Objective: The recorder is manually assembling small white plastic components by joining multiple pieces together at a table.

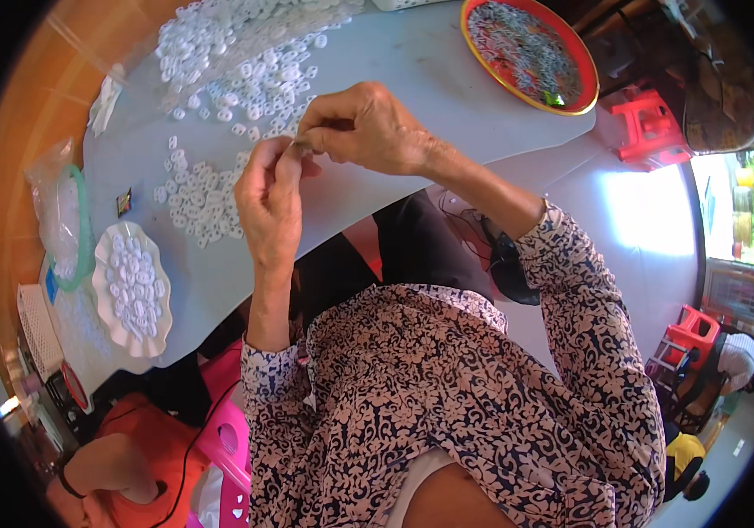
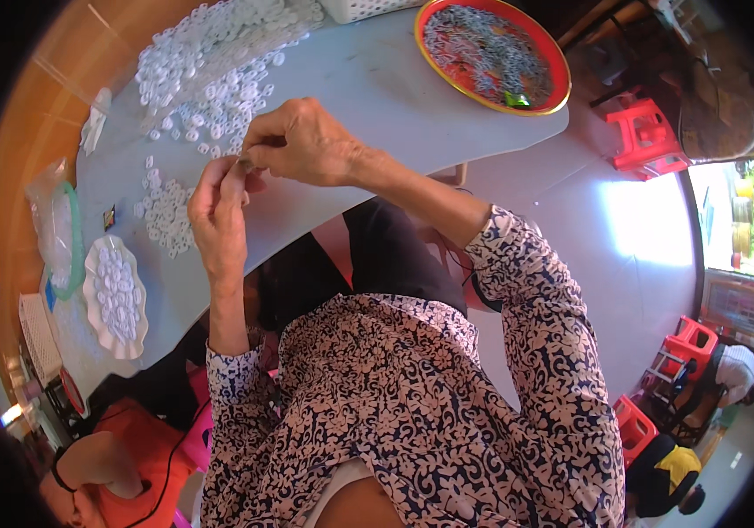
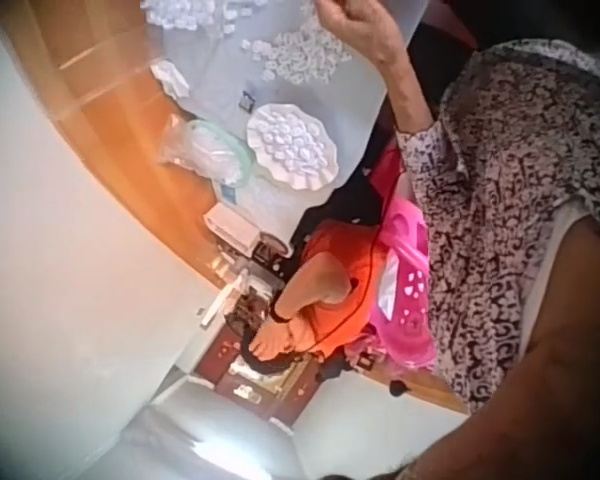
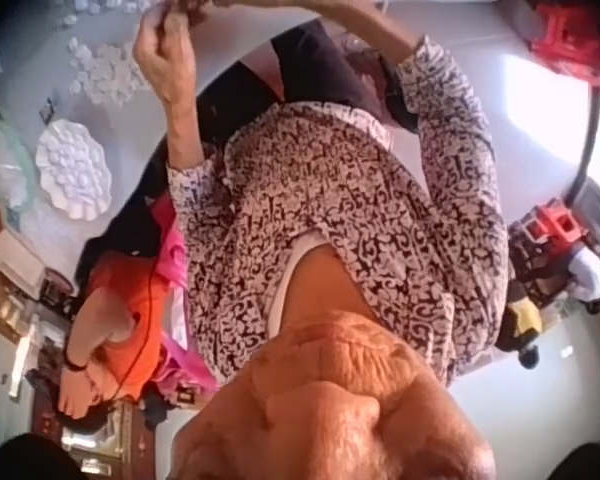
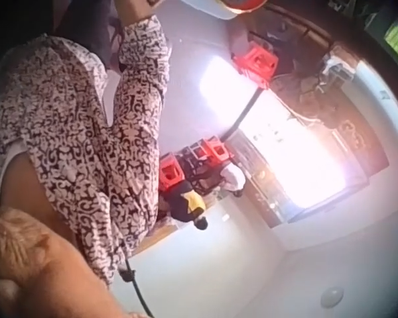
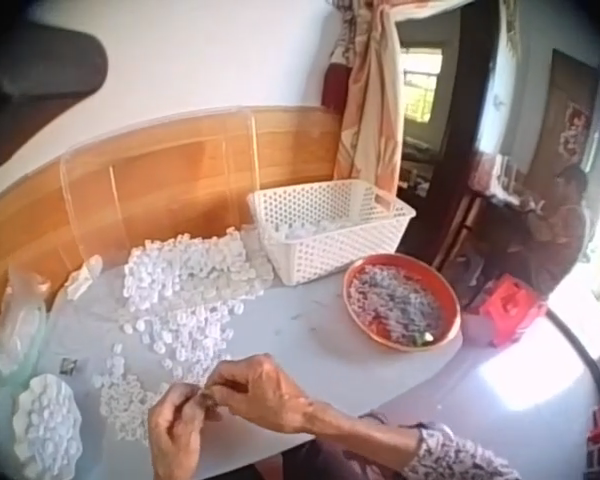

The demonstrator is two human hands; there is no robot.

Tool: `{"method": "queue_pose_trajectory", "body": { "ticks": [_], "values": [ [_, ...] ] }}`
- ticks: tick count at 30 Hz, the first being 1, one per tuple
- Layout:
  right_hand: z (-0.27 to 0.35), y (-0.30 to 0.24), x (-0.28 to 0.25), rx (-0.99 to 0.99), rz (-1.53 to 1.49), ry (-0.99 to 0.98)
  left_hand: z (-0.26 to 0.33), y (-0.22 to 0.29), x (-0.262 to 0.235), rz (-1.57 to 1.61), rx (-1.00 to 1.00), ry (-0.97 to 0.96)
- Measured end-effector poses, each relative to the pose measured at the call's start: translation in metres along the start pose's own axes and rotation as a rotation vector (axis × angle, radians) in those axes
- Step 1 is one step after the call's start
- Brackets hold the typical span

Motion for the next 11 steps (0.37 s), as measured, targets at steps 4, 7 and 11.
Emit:
{"method": "queue_pose_trajectory", "body": {
  "ticks": [4,7,11],
  "values": [
    [0.001,-0.001,-0.003,-0.047,0.099,-0.033,0.002,-0.006,-0.002,0.043,-0.057,-0.035],
    [-0.009,0.007,-0.027,-0.222,0.347,0.129,0.002,-0.016,-0.005,0.139,-0.098,-0.017],
    [-0.031,0.037,-0.066,-0.126,0.476,0.130,-0.001,-0.026,-0.010,0.296,-0.100,0.012]
  ]
}}
Point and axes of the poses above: each hand's wrist, its own z-axis away from the middle knuckle, its own x-axis out of the palm, y = z × x, the point moved 6 cm from there along -z, towards the middle knuckle, and after that the axes turned 10 degrees about z, right-handed, at the moved point
